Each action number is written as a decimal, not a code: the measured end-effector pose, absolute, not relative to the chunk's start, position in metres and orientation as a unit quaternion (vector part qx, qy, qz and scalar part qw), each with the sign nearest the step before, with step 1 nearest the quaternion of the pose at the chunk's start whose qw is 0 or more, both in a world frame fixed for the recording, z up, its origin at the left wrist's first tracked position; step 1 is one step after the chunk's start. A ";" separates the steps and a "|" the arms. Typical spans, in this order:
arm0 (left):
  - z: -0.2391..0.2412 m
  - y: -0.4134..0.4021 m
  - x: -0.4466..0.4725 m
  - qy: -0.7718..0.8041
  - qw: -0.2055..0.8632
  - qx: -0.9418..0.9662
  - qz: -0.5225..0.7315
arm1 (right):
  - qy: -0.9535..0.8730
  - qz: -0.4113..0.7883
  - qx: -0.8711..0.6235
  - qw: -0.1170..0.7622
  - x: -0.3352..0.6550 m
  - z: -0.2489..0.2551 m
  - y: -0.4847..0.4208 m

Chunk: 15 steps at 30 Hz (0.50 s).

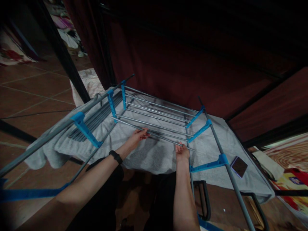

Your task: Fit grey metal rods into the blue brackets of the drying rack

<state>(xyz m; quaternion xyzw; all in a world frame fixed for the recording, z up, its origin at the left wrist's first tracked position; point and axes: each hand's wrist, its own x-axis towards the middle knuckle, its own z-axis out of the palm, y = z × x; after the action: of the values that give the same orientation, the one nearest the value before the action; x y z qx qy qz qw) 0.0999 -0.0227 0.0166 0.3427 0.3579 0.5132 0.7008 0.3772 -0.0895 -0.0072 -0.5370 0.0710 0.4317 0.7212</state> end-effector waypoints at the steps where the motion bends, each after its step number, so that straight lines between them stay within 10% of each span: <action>1: 0.017 -0.020 0.098 0.366 0.693 0.329 0.526 | 0.076 0.426 -0.534 0.726 0.379 -0.008 -0.090; 15: 0.025 0.013 0.032 0.465 0.562 0.163 0.664 | 0.076 0.395 -0.548 0.733 0.384 -0.010 -0.094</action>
<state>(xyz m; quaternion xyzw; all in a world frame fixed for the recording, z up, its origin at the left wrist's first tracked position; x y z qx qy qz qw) 0.0323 0.0128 0.0252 0.1634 0.4650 0.6639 0.5625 0.3842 -0.0942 -0.0096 -0.5479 0.0762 0.3952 0.7334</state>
